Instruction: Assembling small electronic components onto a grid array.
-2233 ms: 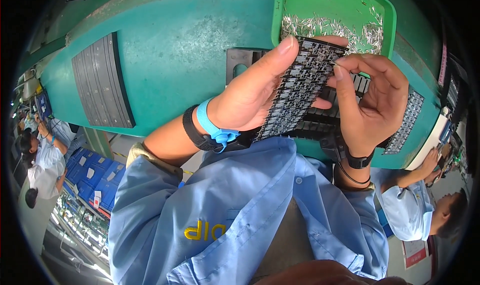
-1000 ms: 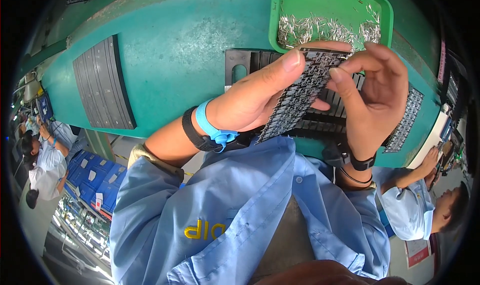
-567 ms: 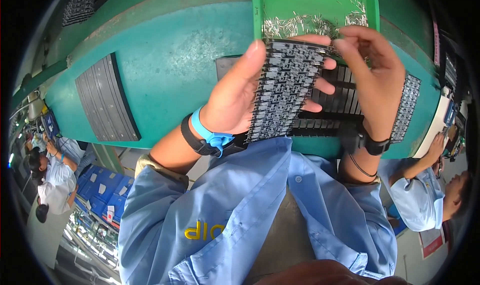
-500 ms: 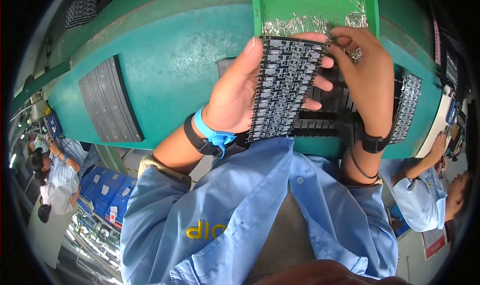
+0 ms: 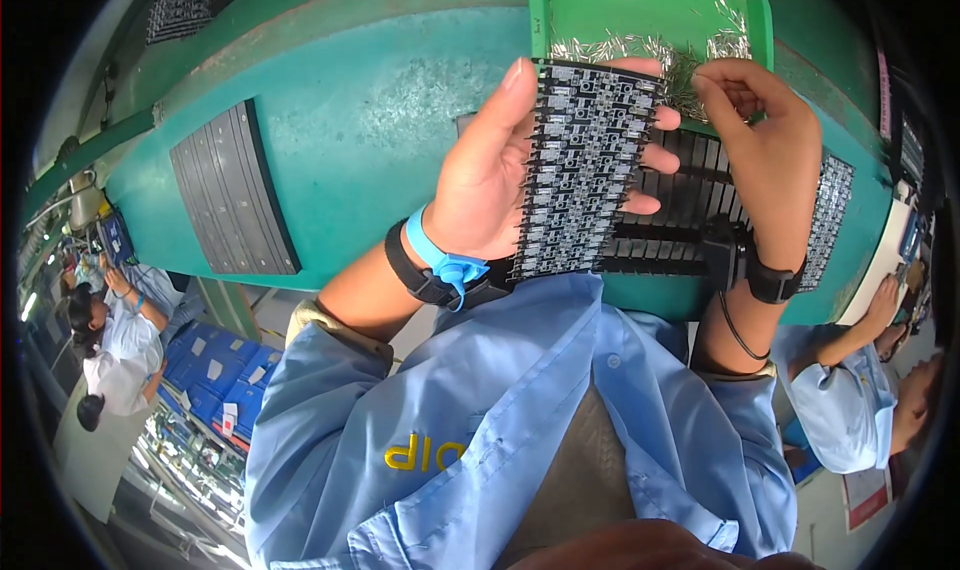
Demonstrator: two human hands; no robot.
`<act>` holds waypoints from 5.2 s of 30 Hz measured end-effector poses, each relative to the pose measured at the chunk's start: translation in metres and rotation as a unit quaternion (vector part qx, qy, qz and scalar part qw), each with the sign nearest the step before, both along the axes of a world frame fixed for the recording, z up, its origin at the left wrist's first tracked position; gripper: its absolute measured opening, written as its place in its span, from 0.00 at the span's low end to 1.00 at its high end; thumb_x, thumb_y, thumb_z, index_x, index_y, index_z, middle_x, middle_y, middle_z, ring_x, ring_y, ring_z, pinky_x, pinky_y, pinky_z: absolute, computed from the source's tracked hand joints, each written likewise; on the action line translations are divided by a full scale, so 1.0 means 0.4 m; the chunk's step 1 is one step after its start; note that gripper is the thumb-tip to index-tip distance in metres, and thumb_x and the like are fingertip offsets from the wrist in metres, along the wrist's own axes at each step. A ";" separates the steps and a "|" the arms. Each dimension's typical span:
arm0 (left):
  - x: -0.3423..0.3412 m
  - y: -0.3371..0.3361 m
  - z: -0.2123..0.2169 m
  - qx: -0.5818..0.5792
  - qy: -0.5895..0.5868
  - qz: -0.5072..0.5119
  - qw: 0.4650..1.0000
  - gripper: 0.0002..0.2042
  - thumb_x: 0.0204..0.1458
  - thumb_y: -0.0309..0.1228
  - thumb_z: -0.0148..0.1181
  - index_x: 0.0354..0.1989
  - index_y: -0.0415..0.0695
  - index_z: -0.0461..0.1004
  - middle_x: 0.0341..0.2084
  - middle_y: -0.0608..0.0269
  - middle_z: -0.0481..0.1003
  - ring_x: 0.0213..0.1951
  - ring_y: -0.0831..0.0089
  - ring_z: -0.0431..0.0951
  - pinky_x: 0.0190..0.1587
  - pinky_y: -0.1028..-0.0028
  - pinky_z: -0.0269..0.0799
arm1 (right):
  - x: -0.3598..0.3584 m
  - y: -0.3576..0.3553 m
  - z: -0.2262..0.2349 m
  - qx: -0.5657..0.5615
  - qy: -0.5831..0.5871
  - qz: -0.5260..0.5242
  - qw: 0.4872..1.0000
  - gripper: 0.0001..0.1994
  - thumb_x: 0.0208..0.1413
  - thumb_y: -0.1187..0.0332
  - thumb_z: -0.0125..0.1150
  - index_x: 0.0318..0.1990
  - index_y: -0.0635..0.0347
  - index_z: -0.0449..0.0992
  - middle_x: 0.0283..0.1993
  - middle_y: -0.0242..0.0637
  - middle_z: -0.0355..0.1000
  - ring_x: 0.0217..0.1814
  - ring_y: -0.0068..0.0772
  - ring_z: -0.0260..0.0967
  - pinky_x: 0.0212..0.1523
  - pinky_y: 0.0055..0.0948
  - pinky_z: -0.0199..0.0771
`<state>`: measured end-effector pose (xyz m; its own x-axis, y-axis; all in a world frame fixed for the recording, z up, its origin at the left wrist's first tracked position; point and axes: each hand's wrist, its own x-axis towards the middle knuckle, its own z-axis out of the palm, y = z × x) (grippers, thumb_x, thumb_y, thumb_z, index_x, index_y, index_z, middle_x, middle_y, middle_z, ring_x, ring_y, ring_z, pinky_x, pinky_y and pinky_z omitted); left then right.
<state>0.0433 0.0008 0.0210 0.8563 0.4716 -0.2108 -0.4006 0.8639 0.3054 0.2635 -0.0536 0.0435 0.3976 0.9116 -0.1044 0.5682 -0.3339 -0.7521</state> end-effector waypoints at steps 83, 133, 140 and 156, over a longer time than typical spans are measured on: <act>0.000 -0.025 -0.015 0.090 0.033 0.019 0.995 0.29 0.74 0.53 0.35 0.73 0.44 0.61 0.59 0.62 0.72 0.59 0.76 0.74 0.60 0.70 0.73 | -0.139 -0.066 -0.005 0.134 0.270 0.018 0.953 0.22 0.53 0.88 0.67 0.55 0.69 0.70 0.41 0.36 0.74 0.47 0.25 0.72 0.44 0.24 0.85; -0.006 0.006 0.012 0.022 0.055 0.082 0.995 0.37 0.71 0.59 0.34 0.73 0.37 0.60 0.58 0.48 0.76 0.61 0.62 0.77 0.61 0.62 0.77 | -0.106 -0.045 0.002 0.171 0.309 -0.061 0.934 0.08 0.61 0.82 0.65 0.46 0.73 0.80 0.43 0.43 0.81 0.46 0.31 0.78 0.55 0.27 0.76; -0.004 -0.002 0.007 -0.003 0.032 0.094 0.995 0.36 0.71 0.58 0.35 0.71 0.38 0.62 0.57 0.49 0.76 0.58 0.64 0.78 0.62 0.64 0.75 | -0.133 -0.060 -0.028 0.167 0.213 0.090 0.958 0.10 0.56 0.82 0.69 0.45 0.66 0.84 0.45 0.41 0.77 0.54 0.37 0.78 0.59 0.31 0.74; -0.006 -0.002 0.012 0.000 0.039 0.096 0.995 0.34 0.72 0.56 0.37 0.70 0.36 0.63 0.55 0.51 0.77 0.56 0.67 0.79 0.62 0.67 0.74 | -0.150 -0.064 -0.044 0.155 0.133 0.093 0.974 0.07 0.62 0.81 0.65 0.46 0.71 0.81 0.50 0.40 0.73 0.43 0.25 0.74 0.43 0.22 0.79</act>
<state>0.0409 -0.0002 0.0257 0.7319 0.6244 -0.2729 -0.5329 0.7740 0.3418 0.2033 -0.0793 0.0260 0.2195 0.9693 0.1111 0.3685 0.0231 -0.9293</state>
